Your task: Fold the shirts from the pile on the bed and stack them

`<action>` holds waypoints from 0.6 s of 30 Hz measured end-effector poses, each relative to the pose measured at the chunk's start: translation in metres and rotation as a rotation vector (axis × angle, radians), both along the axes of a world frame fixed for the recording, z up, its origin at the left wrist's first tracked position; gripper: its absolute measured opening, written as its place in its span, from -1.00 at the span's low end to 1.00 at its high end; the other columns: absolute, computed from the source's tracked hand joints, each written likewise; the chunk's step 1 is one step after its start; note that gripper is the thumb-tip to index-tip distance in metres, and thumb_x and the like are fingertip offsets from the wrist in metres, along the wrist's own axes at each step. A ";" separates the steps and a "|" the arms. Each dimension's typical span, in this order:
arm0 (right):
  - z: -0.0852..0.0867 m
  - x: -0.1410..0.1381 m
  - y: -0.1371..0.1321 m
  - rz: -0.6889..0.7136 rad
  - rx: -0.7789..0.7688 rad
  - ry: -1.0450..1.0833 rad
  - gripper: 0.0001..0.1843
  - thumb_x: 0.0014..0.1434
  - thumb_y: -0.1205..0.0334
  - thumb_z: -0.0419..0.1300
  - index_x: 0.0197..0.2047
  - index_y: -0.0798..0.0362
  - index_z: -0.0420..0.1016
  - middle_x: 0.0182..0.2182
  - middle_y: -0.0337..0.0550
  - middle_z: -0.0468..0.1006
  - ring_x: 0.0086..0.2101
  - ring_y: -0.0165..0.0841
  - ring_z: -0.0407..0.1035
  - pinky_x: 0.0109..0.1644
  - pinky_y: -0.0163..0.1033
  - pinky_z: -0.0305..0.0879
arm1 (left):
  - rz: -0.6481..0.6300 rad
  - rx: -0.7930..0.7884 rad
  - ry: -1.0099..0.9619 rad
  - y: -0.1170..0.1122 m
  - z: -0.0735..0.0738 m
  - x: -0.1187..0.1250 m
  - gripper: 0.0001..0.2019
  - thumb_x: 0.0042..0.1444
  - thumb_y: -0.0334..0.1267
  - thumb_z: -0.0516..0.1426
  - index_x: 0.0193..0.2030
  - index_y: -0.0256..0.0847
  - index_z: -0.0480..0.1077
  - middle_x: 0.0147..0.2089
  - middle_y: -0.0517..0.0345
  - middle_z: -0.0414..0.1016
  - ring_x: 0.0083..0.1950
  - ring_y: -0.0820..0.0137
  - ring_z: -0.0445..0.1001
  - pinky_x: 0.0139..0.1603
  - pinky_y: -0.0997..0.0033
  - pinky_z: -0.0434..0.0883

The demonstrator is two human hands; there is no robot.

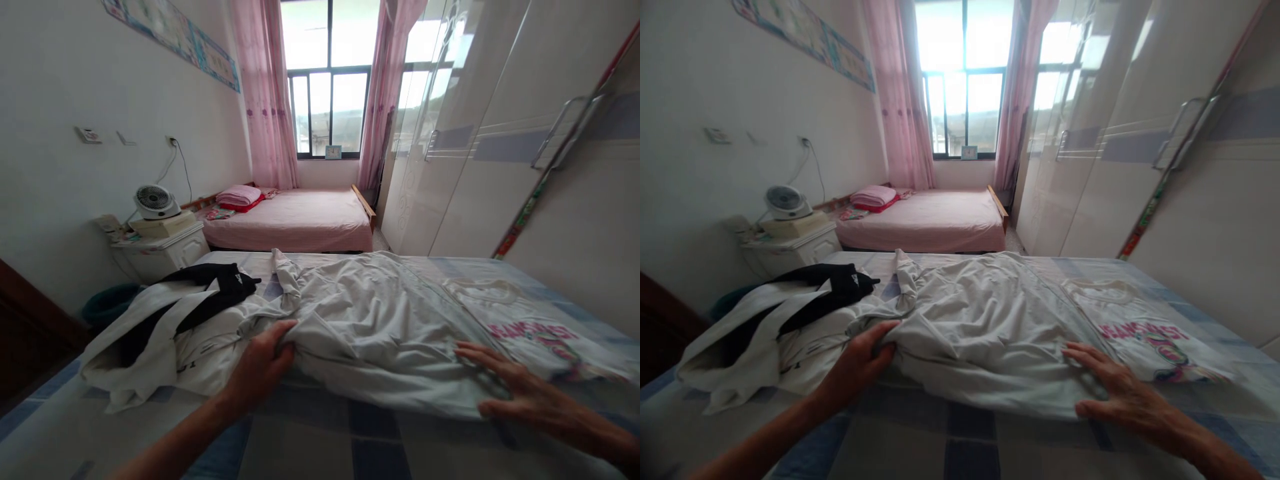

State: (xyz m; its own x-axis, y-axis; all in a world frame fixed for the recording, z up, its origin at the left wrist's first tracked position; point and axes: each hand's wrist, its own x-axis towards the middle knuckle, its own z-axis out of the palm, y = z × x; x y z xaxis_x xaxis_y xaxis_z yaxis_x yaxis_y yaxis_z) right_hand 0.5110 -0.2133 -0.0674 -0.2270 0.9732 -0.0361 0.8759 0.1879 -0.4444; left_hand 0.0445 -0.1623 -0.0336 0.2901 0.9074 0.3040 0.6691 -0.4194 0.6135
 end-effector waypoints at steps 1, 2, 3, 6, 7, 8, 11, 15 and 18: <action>-0.001 -0.001 0.000 -0.007 0.031 -0.007 -0.25 -0.05 -0.10 0.26 0.24 -0.22 0.29 0.26 -0.12 0.23 0.22 -0.01 0.11 0.23 0.03 0.14 | 0.033 -0.027 -0.072 0.005 0.005 0.000 -0.63 0.10 -0.27 -0.03 0.05 -0.15 0.37 -0.08 0.10 0.53 -0.07 0.26 0.48 -0.03 0.32 0.40; -0.002 -0.003 0.002 -0.010 0.068 -0.012 -0.29 -0.05 -0.09 0.26 0.20 -0.20 0.34 0.24 -0.10 0.25 0.20 0.00 0.14 0.22 0.04 0.16 | 0.056 -0.051 -0.135 0.011 0.009 0.000 -0.63 0.10 -0.24 -0.03 0.04 -0.18 0.38 -0.13 0.11 0.53 -0.11 0.26 0.47 -0.07 0.33 0.40; -0.003 -0.006 0.006 -0.006 0.108 -0.017 -0.37 -0.03 -0.08 0.23 0.14 -0.17 0.41 0.22 -0.09 0.29 0.17 -0.01 0.19 0.20 0.05 0.18 | 0.074 -0.071 -0.190 0.016 0.013 0.000 -0.62 0.09 -0.21 -0.02 0.02 -0.20 0.39 -0.18 0.13 0.53 -0.15 0.27 0.47 -0.12 0.34 0.40; -0.005 -0.018 0.023 0.015 0.227 -0.025 -0.64 0.11 0.00 0.10 -0.09 -0.07 0.54 0.07 -0.04 0.47 0.06 -0.09 0.34 0.15 0.03 0.23 | 0.121 -0.125 -0.326 0.034 0.019 0.004 -0.61 0.02 -0.18 0.01 -0.05 -0.27 0.43 -0.28 0.15 0.51 -0.26 0.30 0.44 -0.24 0.39 0.37; -0.003 -0.022 0.030 0.000 0.259 -0.026 -0.66 0.14 0.01 0.06 -0.14 -0.05 0.54 0.00 -0.02 0.52 0.01 -0.10 0.38 0.12 0.02 0.26 | 0.131 -0.139 -0.363 0.039 0.021 0.005 -0.61 0.00 -0.18 0.02 -0.07 -0.30 0.43 -0.29 0.14 0.50 -0.28 0.31 0.42 -0.27 0.41 0.36; 0.000 -0.026 0.037 -0.041 0.288 -0.027 -0.66 0.16 0.02 0.02 -0.15 -0.03 0.52 -0.08 0.00 0.57 -0.05 -0.10 0.43 0.05 0.01 0.31 | 0.133 -0.150 -0.399 0.044 0.024 0.007 -0.60 -0.01 -0.17 0.03 -0.08 -0.33 0.44 -0.31 0.13 0.50 -0.30 0.32 0.41 -0.31 0.42 0.35; 0.026 -0.034 0.052 -0.236 0.382 -0.035 -0.61 0.18 -0.04 -0.06 -0.12 -0.01 0.44 -0.31 0.00 0.60 -0.26 -0.07 0.50 -0.20 -0.03 0.37 | 0.116 -0.173 -0.515 0.057 0.037 0.010 -0.56 -0.02 -0.13 0.06 -0.07 -0.38 0.43 -0.38 0.12 0.48 -0.37 0.36 0.38 -0.39 0.46 0.32; 0.086 -0.037 0.047 -0.388 0.566 -0.045 -0.58 0.18 -0.10 -0.08 -0.11 -0.01 0.38 -0.33 0.04 0.57 -0.34 -0.08 0.48 -0.29 -0.08 0.31 | 0.057 -0.125 -0.594 0.063 0.066 -0.003 -0.56 -0.02 -0.11 0.11 -0.04 -0.33 0.44 -0.36 0.12 0.51 -0.37 0.36 0.41 -0.38 0.48 0.32; 0.119 -0.029 0.021 -0.457 0.641 -0.053 -0.52 0.12 -0.22 -0.05 -0.11 -0.07 0.39 -0.35 0.00 0.56 -0.43 -0.17 0.46 -0.37 -0.12 0.31 | 0.023 -0.102 -0.575 0.052 0.082 -0.028 -0.59 -0.01 -0.12 0.14 -0.03 -0.25 0.46 -0.33 0.12 0.53 -0.35 0.35 0.43 -0.39 0.49 0.34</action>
State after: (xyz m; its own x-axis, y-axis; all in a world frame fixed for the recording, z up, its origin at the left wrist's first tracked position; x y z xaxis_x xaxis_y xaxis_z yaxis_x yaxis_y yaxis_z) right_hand 0.4817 -0.1923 0.0516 0.1868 0.8042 0.5643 0.9450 0.0098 -0.3269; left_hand 0.0163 -0.1108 0.0479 0.0840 0.9445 0.3175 0.2251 -0.3283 0.9173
